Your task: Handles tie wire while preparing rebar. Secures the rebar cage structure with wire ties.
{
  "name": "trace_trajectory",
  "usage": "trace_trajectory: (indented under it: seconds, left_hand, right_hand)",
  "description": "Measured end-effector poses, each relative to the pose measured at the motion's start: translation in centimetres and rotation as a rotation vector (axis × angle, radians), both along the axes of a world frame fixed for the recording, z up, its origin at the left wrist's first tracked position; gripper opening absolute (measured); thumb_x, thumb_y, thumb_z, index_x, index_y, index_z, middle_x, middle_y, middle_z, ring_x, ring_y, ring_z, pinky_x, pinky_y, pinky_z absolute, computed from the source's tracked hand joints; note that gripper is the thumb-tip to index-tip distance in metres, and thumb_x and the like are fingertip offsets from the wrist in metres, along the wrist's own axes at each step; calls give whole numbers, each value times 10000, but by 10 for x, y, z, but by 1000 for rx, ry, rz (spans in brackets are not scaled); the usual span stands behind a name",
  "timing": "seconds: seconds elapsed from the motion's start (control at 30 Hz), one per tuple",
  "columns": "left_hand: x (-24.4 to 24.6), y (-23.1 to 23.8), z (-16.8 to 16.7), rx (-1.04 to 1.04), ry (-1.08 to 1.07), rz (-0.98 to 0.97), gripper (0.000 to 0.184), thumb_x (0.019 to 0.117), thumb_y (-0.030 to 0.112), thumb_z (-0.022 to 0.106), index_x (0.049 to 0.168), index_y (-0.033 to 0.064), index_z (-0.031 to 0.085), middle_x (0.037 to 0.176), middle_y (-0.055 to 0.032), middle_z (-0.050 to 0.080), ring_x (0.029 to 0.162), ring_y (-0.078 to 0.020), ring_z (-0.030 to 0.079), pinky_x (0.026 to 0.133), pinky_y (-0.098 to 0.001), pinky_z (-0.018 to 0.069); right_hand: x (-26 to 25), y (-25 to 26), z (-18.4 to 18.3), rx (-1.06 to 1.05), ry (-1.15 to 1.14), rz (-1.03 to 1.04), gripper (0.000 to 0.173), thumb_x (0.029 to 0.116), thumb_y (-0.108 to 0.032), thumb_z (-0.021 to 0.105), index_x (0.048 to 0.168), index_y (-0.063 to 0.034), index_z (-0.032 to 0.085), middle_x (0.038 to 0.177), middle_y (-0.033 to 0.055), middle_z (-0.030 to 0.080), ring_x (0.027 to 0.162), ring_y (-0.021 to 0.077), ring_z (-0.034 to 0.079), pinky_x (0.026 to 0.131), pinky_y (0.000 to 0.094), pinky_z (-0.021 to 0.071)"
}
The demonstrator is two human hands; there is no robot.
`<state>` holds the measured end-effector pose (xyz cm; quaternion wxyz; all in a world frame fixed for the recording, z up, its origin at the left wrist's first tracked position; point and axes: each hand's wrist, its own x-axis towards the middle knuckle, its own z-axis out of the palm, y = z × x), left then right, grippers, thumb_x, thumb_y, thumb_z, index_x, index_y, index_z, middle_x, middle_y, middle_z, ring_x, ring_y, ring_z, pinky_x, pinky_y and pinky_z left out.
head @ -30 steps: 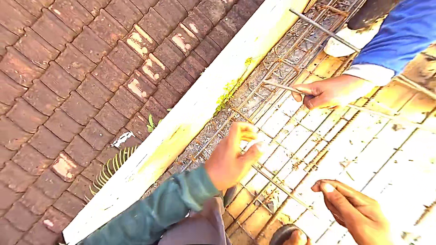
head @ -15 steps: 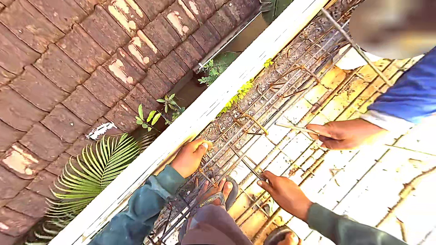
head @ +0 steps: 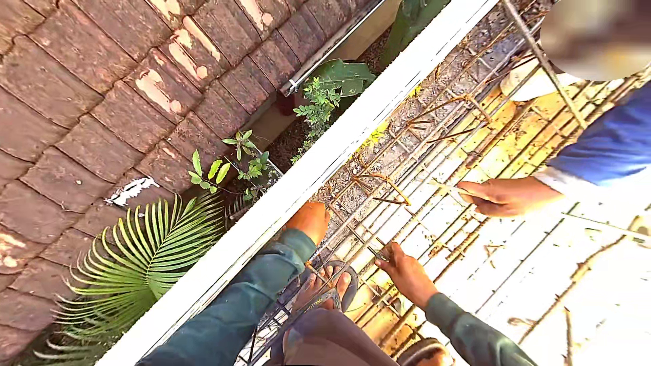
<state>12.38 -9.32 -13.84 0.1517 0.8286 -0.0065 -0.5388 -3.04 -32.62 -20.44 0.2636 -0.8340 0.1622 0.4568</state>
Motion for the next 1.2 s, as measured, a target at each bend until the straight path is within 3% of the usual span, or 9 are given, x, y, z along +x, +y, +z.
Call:
trace_trajectory:
  seconds: [0.07, 0.13, 0.3, 0.4, 0.53, 0.77, 0.93, 1.07, 1.2]
  left_hand:
    - [-4, 3, -31, -80, -128, 19, 433, 1095, 367, 446, 1186, 24, 693, 1178, -209, 693, 1141, -359, 662, 992, -572, 505]
    - [1, 1, -46, -106, -125, 55, 454, 1072, 412, 496, 1144, 9, 692, 1144, -211, 692, 1118, -355, 667, 971, -569, 514]
    - [-9, -6, -60, -130, -274, 150, 463, 1027, 327, 601, 1358, 4, 603, 1339, -229, 631, 1287, -356, 593, 1114, -561, 431]
    - [-1, -4, -45, -116, -157, 164, 380, 1048, 325, 572, 1245, 8, 647, 1229, -215, 672, 1187, -348, 643, 1026, -540, 494]
    - [2, -3, -39, -86, -101, 159, 423, 1055, 352, 561, 1332, 36, 615, 1299, -208, 654, 1237, -344, 623, 1051, -540, 482]
    - [-2, -2, -56, -51, -171, 84, 391, 1042, 419, 565, 1143, 69, 707, 1123, -172, 710, 1087, -340, 681, 952, -577, 526]
    - [-4, -1, -56, -27, -163, 102, 393, 1043, 426, 563, 1161, 77, 700, 1099, -166, 718, 1058, -336, 692, 928, -569, 538]
    - [-2, -2, -55, -20, -132, 96, 388, 1043, 426, 561, 1188, 91, 693, 1113, -157, 718, 1068, -323, 692, 936, -565, 536]
    - [-5, 0, -52, -57, -193, 121, 404, 1026, 395, 612, 1274, 78, 649, 1132, -187, 709, 1067, -368, 689, 927, -596, 538]
  right_hand:
    - [-1, 1, 0, -9, -4, 8, 411, 1033, -322, 611, 1312, -30, 537, 965, 176, 692, 904, 348, 698, 865, 541, 547]
    - [0, 1, 1, -10, 3, -1, 406, 1032, -324, 612, 1306, -34, 538, 961, 172, 688, 900, 338, 695, 860, 534, 548]
    - [0, 1, 2, -29, 28, -23, 412, 1029, -344, 618, 1295, -39, 540, 982, 173, 690, 917, 335, 697, 870, 533, 549]
    - [-1, 2, 1, -42, 45, -17, 432, 1026, -355, 621, 1299, -32, 532, 954, 172, 684, 890, 336, 694, 854, 528, 550]
    - [1, -2, -2, -7, 38, -20, 428, 1016, -340, 643, 1283, -22, 537, 947, 170, 676, 867, 327, 687, 837, 517, 552]
    - [7, -1, 3, -9, 134, 44, 428, 1058, -389, 549, 1349, -78, 510, 1012, 182, 693, 966, 371, 696, 889, 562, 542]
    - [34, -17, 30, -12, 143, 229, 437, 1114, -414, 351, 1389, -128, 534, 1001, 213, 703, 965, 425, 698, 853, 621, 537]
    - [57, -40, 56, -184, 92, 302, 367, 1104, -364, 409, 1328, -139, 591, 957, 211, 718, 945, 440, 709, 815, 626, 544]
    - [54, -55, 56, -7, 20, 159, 356, 1097, -358, 455, 1227, -96, 658, 857, 157, 687, 817, 348, 685, 757, 584, 536]
